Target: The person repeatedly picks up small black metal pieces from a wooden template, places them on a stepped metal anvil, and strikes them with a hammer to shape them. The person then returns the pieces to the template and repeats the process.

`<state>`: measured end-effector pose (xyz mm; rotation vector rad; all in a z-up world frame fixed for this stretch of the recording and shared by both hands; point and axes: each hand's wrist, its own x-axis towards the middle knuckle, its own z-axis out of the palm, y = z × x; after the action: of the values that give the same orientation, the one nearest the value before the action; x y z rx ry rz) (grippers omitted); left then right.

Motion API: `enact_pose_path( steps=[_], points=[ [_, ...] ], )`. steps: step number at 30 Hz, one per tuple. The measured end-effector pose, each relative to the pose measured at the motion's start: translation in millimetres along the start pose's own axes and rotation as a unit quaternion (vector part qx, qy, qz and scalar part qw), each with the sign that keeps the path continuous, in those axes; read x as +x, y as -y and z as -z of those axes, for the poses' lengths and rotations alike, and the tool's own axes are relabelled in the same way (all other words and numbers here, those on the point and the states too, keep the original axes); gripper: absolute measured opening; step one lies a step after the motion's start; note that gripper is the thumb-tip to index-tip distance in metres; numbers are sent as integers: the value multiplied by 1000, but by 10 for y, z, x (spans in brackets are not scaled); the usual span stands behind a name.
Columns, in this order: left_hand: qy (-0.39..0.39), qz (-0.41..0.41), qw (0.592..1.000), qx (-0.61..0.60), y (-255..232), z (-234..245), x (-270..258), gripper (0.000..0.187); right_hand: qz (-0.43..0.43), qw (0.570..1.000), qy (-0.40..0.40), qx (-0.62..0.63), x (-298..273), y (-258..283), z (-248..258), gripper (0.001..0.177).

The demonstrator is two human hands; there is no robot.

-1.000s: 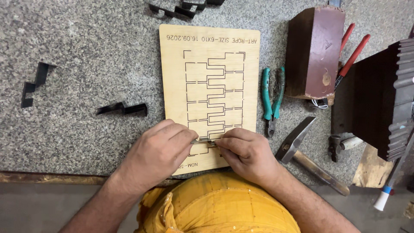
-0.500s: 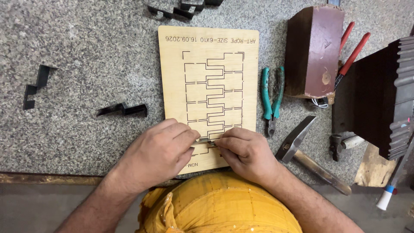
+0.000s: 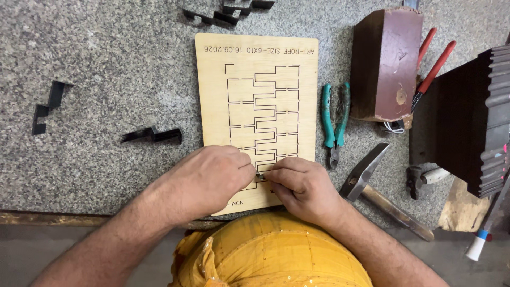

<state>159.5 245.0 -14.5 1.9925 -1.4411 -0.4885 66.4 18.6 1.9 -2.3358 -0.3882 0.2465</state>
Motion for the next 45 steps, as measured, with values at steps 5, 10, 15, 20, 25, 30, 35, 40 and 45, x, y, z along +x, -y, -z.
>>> enact_pose_path(
  steps=[5, 10, 15, 20, 25, 30, 35, 40, 45],
  points=[
    [22, 6, 1000, 2, 9, 18, 15, 8, 11, 1000, -3, 0, 2, -4, 2, 19],
    [-7, 36, 999, -35, -29, 55, -88, 10, 8, 1000, -7, 5, 6, 2, 3, 18],
    [-106, 58, 988, -92, -81, 28, -172, 22, 6, 1000, -16, 2, 0, 14, -13, 18],
    [-138, 52, 985, -92, -87, 11, -193, 23, -1, 1000, -13, 6, -4, 11, -10, 16],
    [-134, 21, 987, -90, -28, 1, -180, 21, -3, 1000, -12, 13, 9, 20, -9, 16],
    [-107, 10, 991, -76, -3, -4, -171, 16, 8, 1000, -7, 5, 19, 13, 5, 18],
    [-64, 13, 995, -77, 24, -25, -139, 12, 16, 1000, 0, 0, 10, 15, 10, 22],
    [-42, 3, 997, -63, 44, -23, -79, 10, 20, 1000, -1, 1, 24, 24, 11, 23],
    [-45, 9, 998, -51, 17, 17, -114, 14, 28, 1000, -6, 2, 18, 19, 17, 23]
  ],
)
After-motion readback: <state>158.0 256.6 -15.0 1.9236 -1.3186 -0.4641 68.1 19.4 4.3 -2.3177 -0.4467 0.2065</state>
